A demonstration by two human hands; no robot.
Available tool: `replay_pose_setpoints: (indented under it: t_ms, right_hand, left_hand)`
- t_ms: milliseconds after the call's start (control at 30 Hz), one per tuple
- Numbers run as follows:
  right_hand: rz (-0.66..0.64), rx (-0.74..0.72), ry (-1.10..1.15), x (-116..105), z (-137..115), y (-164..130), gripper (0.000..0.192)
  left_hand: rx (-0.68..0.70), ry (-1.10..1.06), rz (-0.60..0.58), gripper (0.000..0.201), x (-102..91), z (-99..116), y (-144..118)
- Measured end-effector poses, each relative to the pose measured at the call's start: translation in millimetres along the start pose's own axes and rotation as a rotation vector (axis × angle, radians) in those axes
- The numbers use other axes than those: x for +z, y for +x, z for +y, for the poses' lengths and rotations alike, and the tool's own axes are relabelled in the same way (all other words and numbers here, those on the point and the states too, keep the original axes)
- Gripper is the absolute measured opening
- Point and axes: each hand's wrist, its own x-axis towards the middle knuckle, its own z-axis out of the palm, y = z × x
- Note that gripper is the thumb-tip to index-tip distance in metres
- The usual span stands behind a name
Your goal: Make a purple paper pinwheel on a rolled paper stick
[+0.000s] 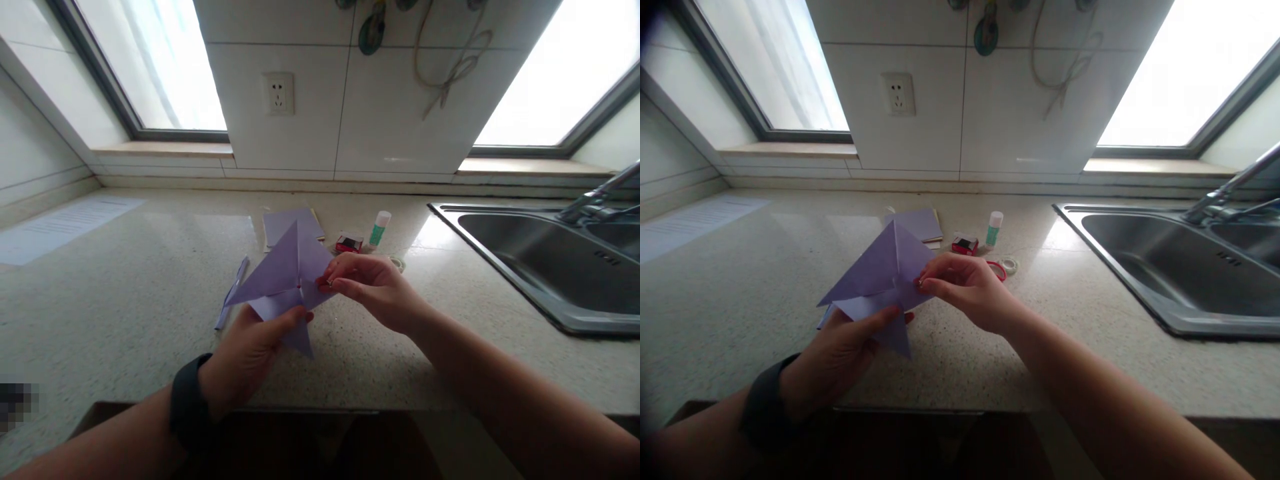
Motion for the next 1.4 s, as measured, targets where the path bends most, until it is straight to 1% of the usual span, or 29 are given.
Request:
replay_pose_setpoints:
  t_ms: [133, 233, 433, 533, 767, 900, 967, 1100, 1267, 1400]
  right_hand:
    - [-0.002, -0.123, -0.174, 7.8, -5.2, -2.3, 0.004]
    - [-0.030, -0.199, -0.272, 11.5, -5.3, -3.8, 0.002]
    - [-0.050, -0.259, -0.447, 13.8, -2.6, -4.0, 0.001]
    - [-0.046, -0.251, -0.456, 14.7, -3.0, -3.8, 0.002]
    - [0.000, -0.199, -0.368, 16.8, -1.1, -3.1, 0.003]
    - [0.006, -0.089, -0.319, 16.2, -0.2, -3.4, 0.008]
    - [0.003, -0.066, -0.285, 14.9, -0.2, -3.5, 0.008]
    - [-0.030, -0.062, -0.245, 11.2, -1.1, -3.9, 0.008]
    - [-0.102, -0.069, -0.287, 7.4, -1.8, -4.9, 0.007]
    - [-0.085, -0.067, -0.317, 4.7, 1.4, -4.6, 0.008]
  left_hand:
    - [0.023, 0.011, 0.014, 0.049, -1.8, -3.4, 2.1]
    - [0.035, 0.018, 0.019, 0.044, -3.3, -5.6, 3.0]
    - [0.057, 0.058, 0.019, 0.035, -4.2, -5.8, 2.2]
    - [0.048, 0.072, 0.019, 0.035, -3.5, -4.7, 2.3]
    - [0.044, 0.013, 0.064, 0.048, -2.4, -4.9, 0.5]
    - [0.051, 0.023, 0.050, 0.041, -3.2, -6.0, 1.3]
    - [0.048, 0.018, 0.061, 0.041, -3.2, -5.4, 2.1]
    - [0.016, -0.018, 0.083, 0.047, -1.3, -0.2, 2.6]
    - [-0.013, -0.056, 0.047, 0.051, 0.9, 6.1, 2.6]
    - [-0.021, -0.050, 0.035, 0.046, 1.8, 9.0, 3.5]
